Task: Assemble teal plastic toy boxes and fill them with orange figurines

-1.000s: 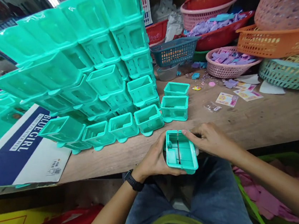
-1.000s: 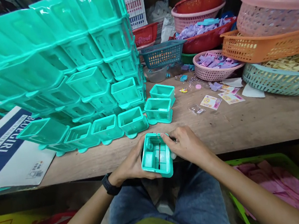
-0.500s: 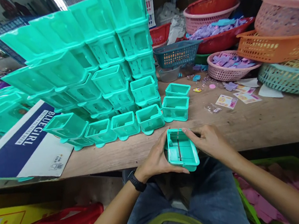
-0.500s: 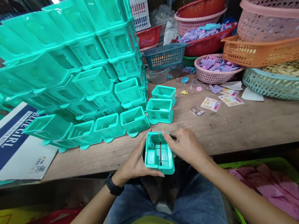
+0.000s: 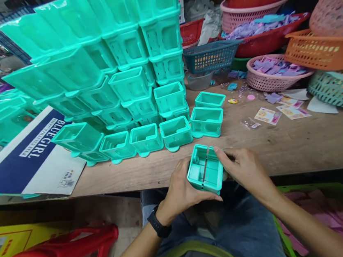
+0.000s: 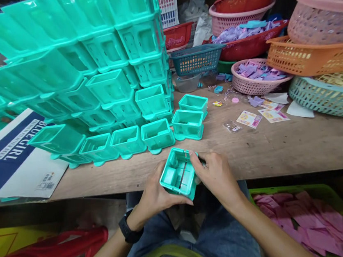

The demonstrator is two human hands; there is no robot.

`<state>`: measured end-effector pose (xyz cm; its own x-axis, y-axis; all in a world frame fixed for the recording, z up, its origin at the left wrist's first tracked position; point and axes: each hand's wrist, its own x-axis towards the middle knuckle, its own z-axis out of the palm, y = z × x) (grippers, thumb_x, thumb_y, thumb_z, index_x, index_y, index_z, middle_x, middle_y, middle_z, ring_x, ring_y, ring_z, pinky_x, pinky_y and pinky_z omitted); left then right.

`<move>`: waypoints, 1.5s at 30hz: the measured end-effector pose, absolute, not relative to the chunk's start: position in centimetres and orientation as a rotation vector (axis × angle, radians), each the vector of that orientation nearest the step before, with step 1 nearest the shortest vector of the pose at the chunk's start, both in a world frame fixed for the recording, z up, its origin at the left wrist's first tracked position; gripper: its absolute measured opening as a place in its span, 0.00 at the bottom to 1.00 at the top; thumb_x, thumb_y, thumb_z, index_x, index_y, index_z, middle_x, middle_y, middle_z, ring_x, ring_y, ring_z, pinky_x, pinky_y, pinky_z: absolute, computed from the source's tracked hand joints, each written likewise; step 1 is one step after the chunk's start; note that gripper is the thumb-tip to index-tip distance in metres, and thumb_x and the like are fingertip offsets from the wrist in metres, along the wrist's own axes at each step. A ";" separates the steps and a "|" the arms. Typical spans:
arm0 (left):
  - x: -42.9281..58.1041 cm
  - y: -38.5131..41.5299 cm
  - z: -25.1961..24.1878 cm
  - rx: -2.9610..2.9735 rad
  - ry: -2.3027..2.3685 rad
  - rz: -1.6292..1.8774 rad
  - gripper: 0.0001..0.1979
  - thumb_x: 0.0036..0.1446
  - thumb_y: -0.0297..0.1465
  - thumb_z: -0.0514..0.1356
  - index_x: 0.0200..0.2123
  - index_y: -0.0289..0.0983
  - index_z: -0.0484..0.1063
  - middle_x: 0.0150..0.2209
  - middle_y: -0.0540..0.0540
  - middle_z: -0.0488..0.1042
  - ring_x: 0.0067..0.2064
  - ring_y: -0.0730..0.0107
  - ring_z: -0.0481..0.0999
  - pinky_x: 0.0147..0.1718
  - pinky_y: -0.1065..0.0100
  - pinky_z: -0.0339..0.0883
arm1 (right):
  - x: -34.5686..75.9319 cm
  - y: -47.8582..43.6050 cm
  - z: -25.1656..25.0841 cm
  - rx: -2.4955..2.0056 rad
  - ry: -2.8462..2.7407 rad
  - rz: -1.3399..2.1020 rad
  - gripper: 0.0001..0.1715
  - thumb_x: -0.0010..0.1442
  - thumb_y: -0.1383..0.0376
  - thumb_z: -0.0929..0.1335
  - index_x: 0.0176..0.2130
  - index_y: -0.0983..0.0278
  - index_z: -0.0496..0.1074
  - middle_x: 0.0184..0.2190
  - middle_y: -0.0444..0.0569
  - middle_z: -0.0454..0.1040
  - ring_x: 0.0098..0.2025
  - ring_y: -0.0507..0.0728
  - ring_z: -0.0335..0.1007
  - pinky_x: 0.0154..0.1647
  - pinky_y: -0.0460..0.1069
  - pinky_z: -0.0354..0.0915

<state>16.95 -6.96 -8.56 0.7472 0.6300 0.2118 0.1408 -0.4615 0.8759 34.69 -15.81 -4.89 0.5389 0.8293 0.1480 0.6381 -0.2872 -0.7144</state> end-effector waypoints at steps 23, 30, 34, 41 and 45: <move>15.3 -4.4 -6.5 2.117 0.240 0.323 0.50 0.50 0.34 0.78 0.71 0.45 0.57 0.69 0.38 0.65 0.70 0.43 0.64 0.69 0.46 0.60 | 33.5 -20.8 -9.9 -1.964 -1.414 0.470 0.74 0.44 0.37 0.77 0.73 0.68 0.48 0.68 0.70 0.65 0.66 0.77 0.67 0.61 0.67 0.69; 16.2 -2.0 -6.4 2.119 0.177 0.275 0.49 0.47 0.43 0.78 0.66 0.39 0.58 0.65 0.33 0.67 0.66 0.41 0.69 0.65 0.47 0.66 | 33.0 -20.1 -9.6 -2.004 -1.513 0.224 0.60 0.49 0.49 0.77 0.70 0.61 0.52 0.58 0.64 0.75 0.58 0.77 0.74 0.58 0.71 0.68; 16.6 -1.8 -7.7 2.074 0.164 0.279 0.62 0.45 0.49 0.78 0.71 0.37 0.44 0.69 0.28 0.60 0.69 0.37 0.66 0.67 0.45 0.63 | 33.7 -20.0 -8.7 -1.993 -1.545 0.301 0.55 0.51 0.52 0.75 0.69 0.59 0.53 0.56 0.59 0.77 0.56 0.74 0.75 0.53 0.66 0.71; 16.5 -1.7 -8.2 2.117 0.159 0.312 0.58 0.47 0.49 0.76 0.71 0.39 0.48 0.70 0.30 0.61 0.70 0.39 0.64 0.69 0.42 0.60 | 34.2 -19.8 -8.8 -1.998 -1.545 0.311 0.59 0.46 0.52 0.77 0.70 0.57 0.54 0.57 0.59 0.77 0.57 0.76 0.75 0.55 0.69 0.70; 16.7 -2.1 -8.0 2.113 0.173 0.336 0.56 0.46 0.47 0.77 0.70 0.40 0.51 0.69 0.32 0.63 0.69 0.40 0.66 0.68 0.43 0.61 | 34.3 -19.9 -8.9 -1.987 -1.557 0.328 0.58 0.47 0.53 0.77 0.70 0.59 0.54 0.58 0.60 0.76 0.58 0.77 0.75 0.58 0.71 0.70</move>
<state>16.66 -2.07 -8.01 0.9521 0.2537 0.1704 -0.0089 -0.5342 0.8453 34.34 -19.92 -8.88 0.2861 0.9448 0.1595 0.8000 -0.1439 -0.5824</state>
